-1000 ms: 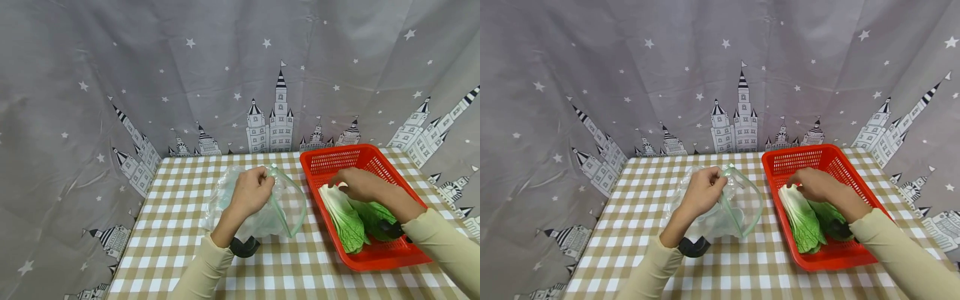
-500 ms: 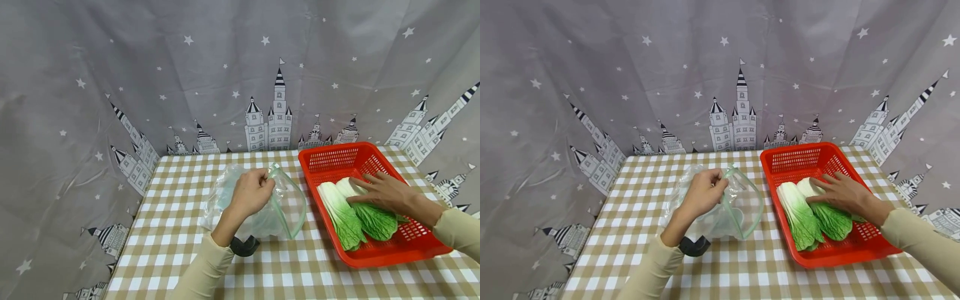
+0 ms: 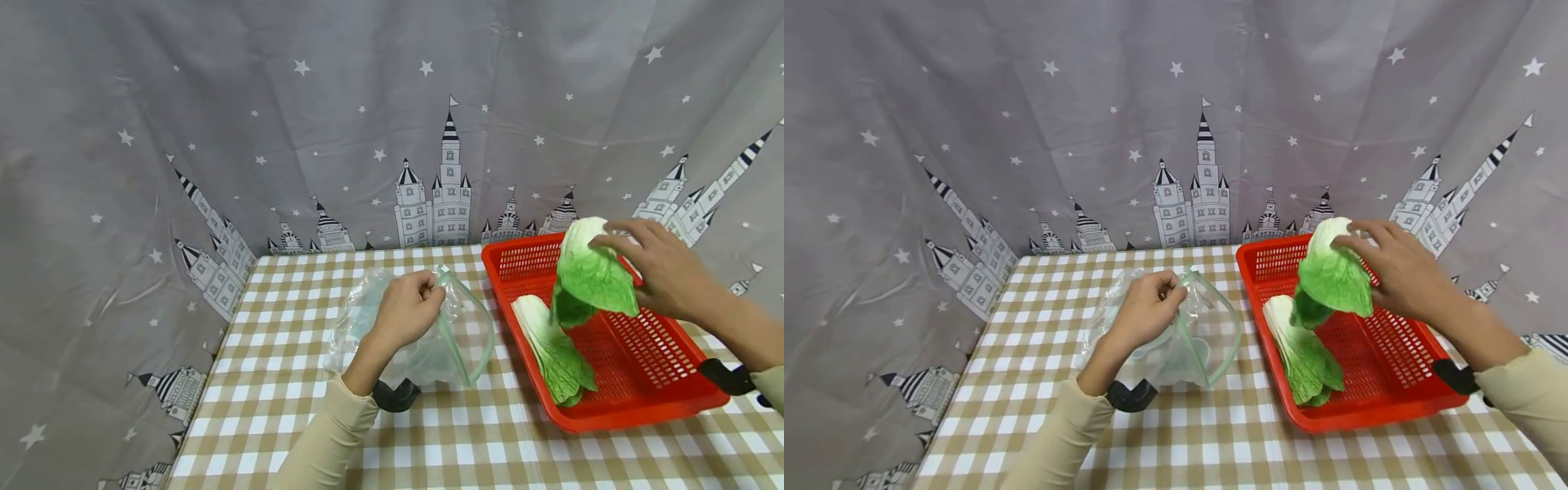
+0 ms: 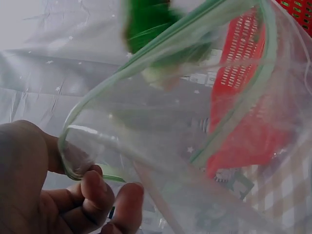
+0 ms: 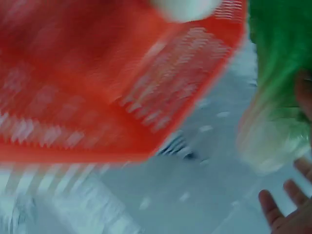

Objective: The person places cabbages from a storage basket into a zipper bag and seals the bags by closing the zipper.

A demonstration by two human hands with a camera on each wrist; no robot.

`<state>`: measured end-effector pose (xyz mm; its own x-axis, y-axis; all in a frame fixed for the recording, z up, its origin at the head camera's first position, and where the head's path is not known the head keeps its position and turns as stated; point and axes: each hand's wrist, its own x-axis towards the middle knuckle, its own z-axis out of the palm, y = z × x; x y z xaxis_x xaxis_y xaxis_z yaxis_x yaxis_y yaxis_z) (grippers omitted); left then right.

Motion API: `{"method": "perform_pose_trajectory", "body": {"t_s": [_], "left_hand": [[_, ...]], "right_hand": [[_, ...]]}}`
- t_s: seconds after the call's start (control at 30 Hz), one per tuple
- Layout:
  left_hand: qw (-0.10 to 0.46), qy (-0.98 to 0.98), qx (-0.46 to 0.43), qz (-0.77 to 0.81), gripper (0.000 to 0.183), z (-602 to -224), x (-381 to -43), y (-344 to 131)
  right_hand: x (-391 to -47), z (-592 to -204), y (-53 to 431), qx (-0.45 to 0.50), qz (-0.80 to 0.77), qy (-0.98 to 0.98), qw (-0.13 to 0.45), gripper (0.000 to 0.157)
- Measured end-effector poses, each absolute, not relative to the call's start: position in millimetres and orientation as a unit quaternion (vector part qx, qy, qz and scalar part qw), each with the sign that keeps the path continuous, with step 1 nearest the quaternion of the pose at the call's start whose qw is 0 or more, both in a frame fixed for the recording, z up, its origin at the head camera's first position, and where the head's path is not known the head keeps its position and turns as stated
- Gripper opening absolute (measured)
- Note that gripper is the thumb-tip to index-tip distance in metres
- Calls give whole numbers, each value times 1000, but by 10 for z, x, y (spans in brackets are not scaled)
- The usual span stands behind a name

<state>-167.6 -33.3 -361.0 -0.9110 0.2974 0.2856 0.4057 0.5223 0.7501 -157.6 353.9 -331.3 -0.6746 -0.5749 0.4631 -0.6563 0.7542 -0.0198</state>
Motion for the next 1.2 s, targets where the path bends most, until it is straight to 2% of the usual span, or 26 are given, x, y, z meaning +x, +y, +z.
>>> {"method": "perform_pose_trajectory", "body": {"t_s": [0.07,0.17,0.23,0.3,0.5,0.63,0.8,1.0,1.1,1.2], "left_hand": [[70,-868,-202,-448,23,-3604,-1675,-336],[75,-867,-201,-450,21,-3604,-1673,-339],[78,-866,-200,-452,20,-3604,-1672,-344],[81,-867,-198,-450,20,-3611,-1673,-348],[101,-863,-190,-457,16,-3635,-1677,-351],[121,-854,-176,-475,16,-3660,-1696,-378],[149,-835,-159,-505,17,-3691,-1722,-406],[148,-811,-149,-545,18,-3719,-1712,-417],[148,-802,-143,-561,18,-3716,-1696,-434],[149,-793,-140,-574,18,-3706,-1688,-457]], "right_hand": [[-1565,-3206,3380,300,169,-912,224,68],[-1526,-3154,3081,257,254,-907,215,46],[-1501,-3160,2856,222,289,-910,197,33],[-1497,-3179,2656,197,324,-909,171,27],[-1506,-3215,2179,100,540,-836,0,50],[-1522,-3290,1960,43,571,-815,-83,61],[-1521,-3435,1765,12,515,-847,-132,69],[-1491,-3570,1624,25,508,-840,-189,86],[-1490,-3614,1605,29,549,-803,-230,84],[-1499,-3660,1640,45,582,-771,-253,73]]}}
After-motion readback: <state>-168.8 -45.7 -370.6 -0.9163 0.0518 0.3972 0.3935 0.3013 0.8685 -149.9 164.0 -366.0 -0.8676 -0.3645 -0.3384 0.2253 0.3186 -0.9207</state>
